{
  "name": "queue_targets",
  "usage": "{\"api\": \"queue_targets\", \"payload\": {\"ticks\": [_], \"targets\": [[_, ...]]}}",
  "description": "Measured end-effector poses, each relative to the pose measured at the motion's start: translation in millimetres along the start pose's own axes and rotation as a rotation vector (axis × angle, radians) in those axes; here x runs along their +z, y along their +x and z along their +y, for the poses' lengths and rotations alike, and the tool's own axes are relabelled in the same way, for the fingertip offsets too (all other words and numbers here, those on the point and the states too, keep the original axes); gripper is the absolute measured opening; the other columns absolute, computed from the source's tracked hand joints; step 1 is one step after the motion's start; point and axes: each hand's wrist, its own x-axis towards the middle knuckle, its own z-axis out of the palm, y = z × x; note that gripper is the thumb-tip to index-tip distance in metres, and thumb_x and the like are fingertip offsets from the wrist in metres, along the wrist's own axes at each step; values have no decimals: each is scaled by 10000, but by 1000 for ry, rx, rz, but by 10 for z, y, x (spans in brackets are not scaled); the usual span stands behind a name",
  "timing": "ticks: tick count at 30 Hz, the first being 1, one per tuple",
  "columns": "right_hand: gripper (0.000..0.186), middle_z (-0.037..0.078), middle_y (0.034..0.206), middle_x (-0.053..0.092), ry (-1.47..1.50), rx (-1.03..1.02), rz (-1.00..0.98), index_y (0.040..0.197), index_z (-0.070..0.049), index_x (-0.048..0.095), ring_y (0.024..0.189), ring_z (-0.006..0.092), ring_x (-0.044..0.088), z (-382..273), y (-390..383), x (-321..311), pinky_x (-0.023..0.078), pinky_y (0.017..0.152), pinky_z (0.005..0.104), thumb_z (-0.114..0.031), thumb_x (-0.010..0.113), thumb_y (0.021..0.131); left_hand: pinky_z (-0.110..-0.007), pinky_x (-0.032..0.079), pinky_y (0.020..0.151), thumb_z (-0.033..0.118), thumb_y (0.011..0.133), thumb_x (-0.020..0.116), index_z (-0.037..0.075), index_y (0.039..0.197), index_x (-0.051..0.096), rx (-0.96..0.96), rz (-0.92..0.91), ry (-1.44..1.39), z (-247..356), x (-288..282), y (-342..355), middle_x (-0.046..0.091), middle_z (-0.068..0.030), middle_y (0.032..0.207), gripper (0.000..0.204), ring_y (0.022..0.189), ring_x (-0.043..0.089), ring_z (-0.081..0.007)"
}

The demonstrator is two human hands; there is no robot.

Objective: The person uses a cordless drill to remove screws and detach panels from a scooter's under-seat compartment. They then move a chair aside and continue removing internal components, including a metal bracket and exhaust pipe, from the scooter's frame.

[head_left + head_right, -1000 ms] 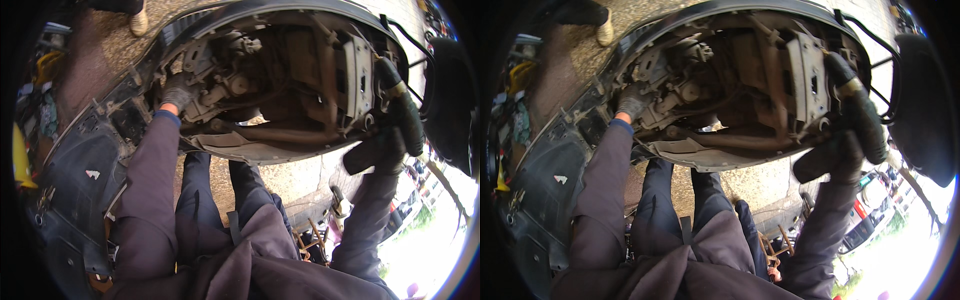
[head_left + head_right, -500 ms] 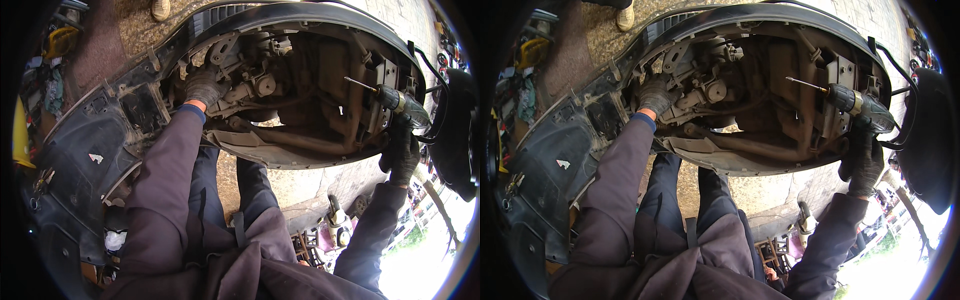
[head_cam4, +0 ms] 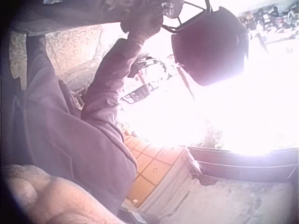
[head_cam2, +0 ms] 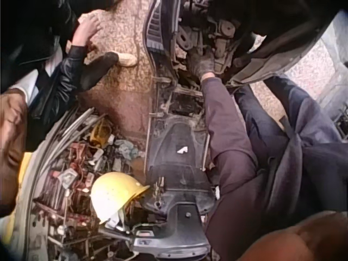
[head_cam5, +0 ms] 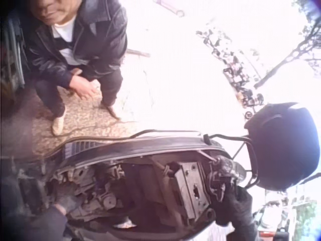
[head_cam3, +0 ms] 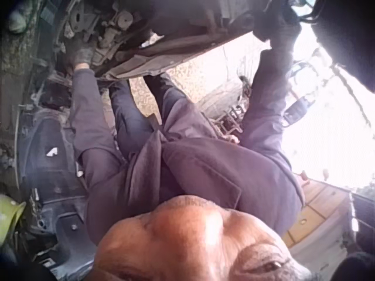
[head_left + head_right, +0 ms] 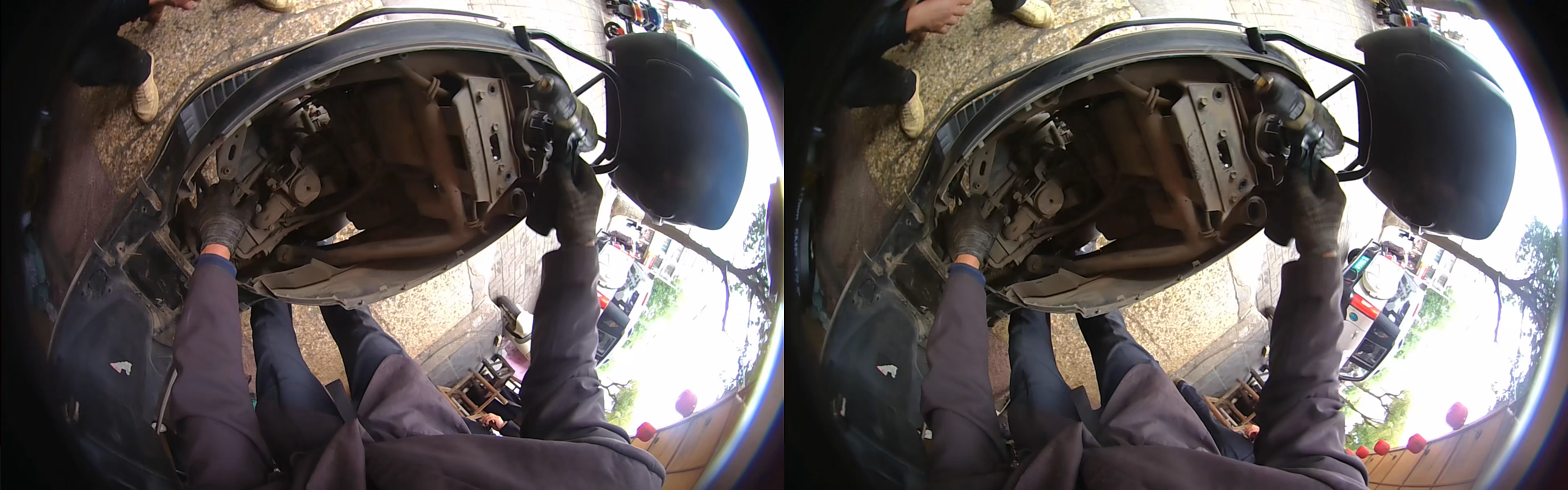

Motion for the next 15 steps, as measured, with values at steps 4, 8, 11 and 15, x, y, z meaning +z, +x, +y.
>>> {"api": "queue_targets", "payload": {"ticks": [4,8,11,15], "targets": [[500,116,973,690,-488,56,70,1116,17,630,856,217,636,64,335,-170,494,791,350,-357,739,803,-442,445,967,398,808,660,68,1242,586,59,-28,-115,-44,5,11,583,-194,1251,551,1149,550,-368],[530,144,1049,663,-787,-318,376,1142,10,624,887,235,636,-78,246,-34,490,826,368,-360,761,788,-473,439,959,497,817,596,115,1249,590,120,-41,-1,-132,57,16,518,-191,1337,576,1172,533,-369],[371,139,1030,642,-370,-458,170,1127,30,608,953,200,629,-345,-315,460,520,755,291,-141,735,823,-509,452,919,532,739,669,166,1223,597,17,20,14,-142,88,36,567,-205,1245,611,1134,550,-384],[486,136,1042,627,-238,-674,-632,1108,-47,611,956,273,634,-515,-945,1760,540,750,340,-47,805,663,-468,485,887,458,727,714,156,1221,581,-58,-146,-50,-141,80,90,608,-204,1182,594,1090,588,-361]]}}
